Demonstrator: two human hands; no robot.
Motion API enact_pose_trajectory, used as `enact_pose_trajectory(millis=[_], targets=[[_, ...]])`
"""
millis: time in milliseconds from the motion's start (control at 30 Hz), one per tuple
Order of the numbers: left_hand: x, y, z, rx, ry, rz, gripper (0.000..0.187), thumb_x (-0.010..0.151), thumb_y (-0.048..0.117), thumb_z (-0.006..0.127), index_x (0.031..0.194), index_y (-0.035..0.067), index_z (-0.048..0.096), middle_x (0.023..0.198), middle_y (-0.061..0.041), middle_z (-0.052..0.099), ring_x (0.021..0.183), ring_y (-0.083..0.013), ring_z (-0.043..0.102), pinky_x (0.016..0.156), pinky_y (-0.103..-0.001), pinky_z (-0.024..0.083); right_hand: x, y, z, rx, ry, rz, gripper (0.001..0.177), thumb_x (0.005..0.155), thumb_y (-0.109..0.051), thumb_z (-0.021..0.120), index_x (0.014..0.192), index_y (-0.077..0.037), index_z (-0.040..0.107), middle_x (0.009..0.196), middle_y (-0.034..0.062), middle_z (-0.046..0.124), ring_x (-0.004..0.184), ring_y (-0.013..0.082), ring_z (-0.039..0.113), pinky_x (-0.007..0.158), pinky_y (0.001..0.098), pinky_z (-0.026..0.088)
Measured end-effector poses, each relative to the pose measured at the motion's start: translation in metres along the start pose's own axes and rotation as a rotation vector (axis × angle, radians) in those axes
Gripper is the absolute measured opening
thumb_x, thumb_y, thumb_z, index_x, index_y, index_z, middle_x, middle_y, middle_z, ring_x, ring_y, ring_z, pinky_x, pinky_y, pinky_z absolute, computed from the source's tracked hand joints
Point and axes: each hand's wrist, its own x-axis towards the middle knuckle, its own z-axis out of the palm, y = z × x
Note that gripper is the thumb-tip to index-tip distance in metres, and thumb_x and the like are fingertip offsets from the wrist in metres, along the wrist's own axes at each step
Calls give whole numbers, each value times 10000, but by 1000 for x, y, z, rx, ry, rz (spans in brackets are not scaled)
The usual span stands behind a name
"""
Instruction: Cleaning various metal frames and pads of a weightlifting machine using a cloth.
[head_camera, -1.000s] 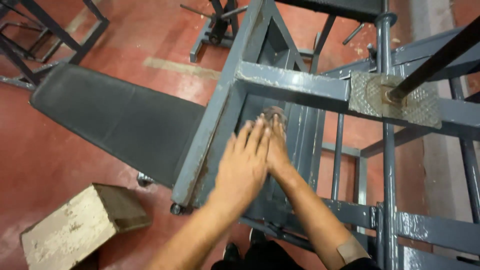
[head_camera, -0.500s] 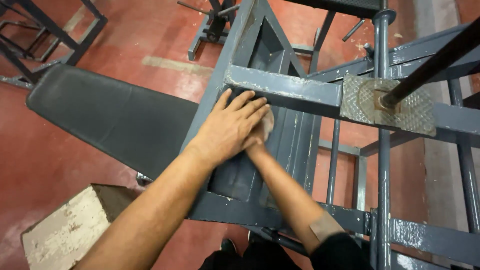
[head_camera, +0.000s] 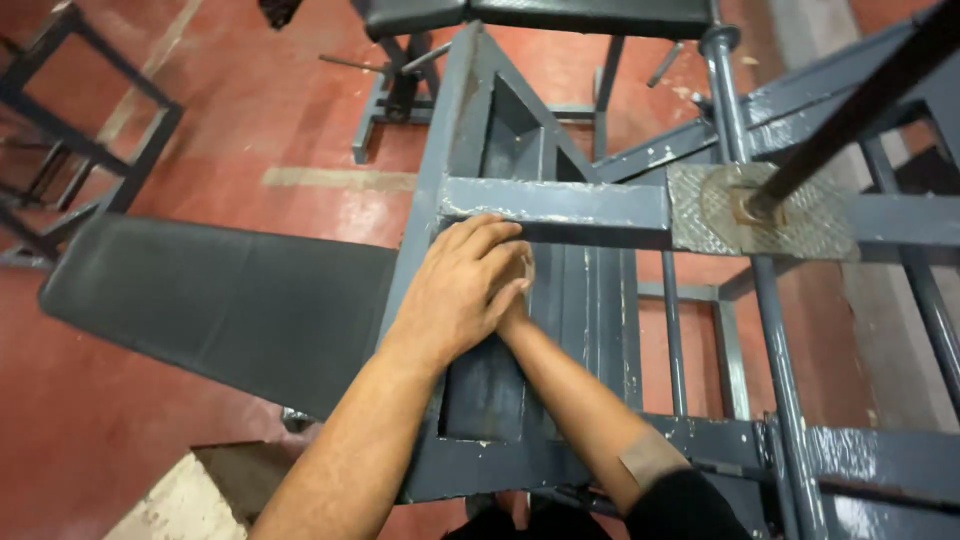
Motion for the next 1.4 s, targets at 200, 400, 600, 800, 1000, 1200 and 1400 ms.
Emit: enact_pose_trajectory(millis=[200, 400, 600, 800, 1000, 1200, 1400], targets=[[-4, 1, -3, -24, -18, -30, 463, 784, 192, 790, 1223, 75, 701, 1346, -78, 623, 1365, -300, 504, 1106, -444, 418, -17, -10, 14, 494, 293, -140, 439, 1058, -320, 449, 1426, -87, 493, 1423, 146, 526, 1371, 323, 460, 1144, 468, 365], [-9, 9, -4, 103, -196, -23, 621, 752, 290, 817, 1314, 88, 645, 1405, -67, 580, 1370, -284, 449, 1079, -454, 391, -46, -30, -6, 344, 336, -169, 563, 1007, -429, 519, 1435, -68, 466, 1468, 160, 439, 1403, 344, 370, 1171, 473, 308], [-19, 12, 9, 351, -486, 11, 886, 765, 627, 707, 1457, 117, 494, 1552, -87, 433, 1438, -296, 337, 1146, -538, 242, -38, 15, 58, -110, 229, -208, 588, 1081, -428, 459, 1598, -155, 404, 1621, 130, 398, 1511, 313, 335, 1236, 484, 254], [-21, 11, 26, 551, -722, -77, 1083, 820, 870, 417, 1539, 61, 367, 1585, -159, 361, 1511, -344, 206, 1202, -528, 87, -37, 14, 51, -149, 217, -98, 691, 1055, -457, 458, 1647, -139, 299, 1681, 152, 321, 1520, 338, 300, 1214, 506, 206], [-25, -2, 38, 584, -615, 33, 1000, 868, 822, 392, 1493, 42, 399, 1562, -181, 386, 1485, -321, 269, 1173, -552, 122, -37, 21, 46, 121, 186, -313, 641, 1045, -349, 464, 1599, -57, 325, 1654, 227, 306, 1509, 416, 281, 1234, 507, 228], [-20, 12, 21, 414, -578, -47, 886, 921, 742, 438, 1527, 96, 423, 1562, -107, 448, 1462, -278, 361, 1216, -560, 204, -47, 15, -38, 507, -3, 131, 411, 1049, -331, 522, 1355, -78, 627, 1411, 171, 651, 1334, 350, 625, 1111, 434, 522], [-21, 6, 26, 242, -413, -57, 834, 941, 697, 445, 1515, 92, 438, 1538, -96, 482, 1430, -287, 386, 1138, -587, 277, -78, 9, -65, 196, 332, 309, 514, 954, -239, 557, 1439, -70, 534, 1452, 204, 536, 1339, 412, 515, 1091, 485, 426]])
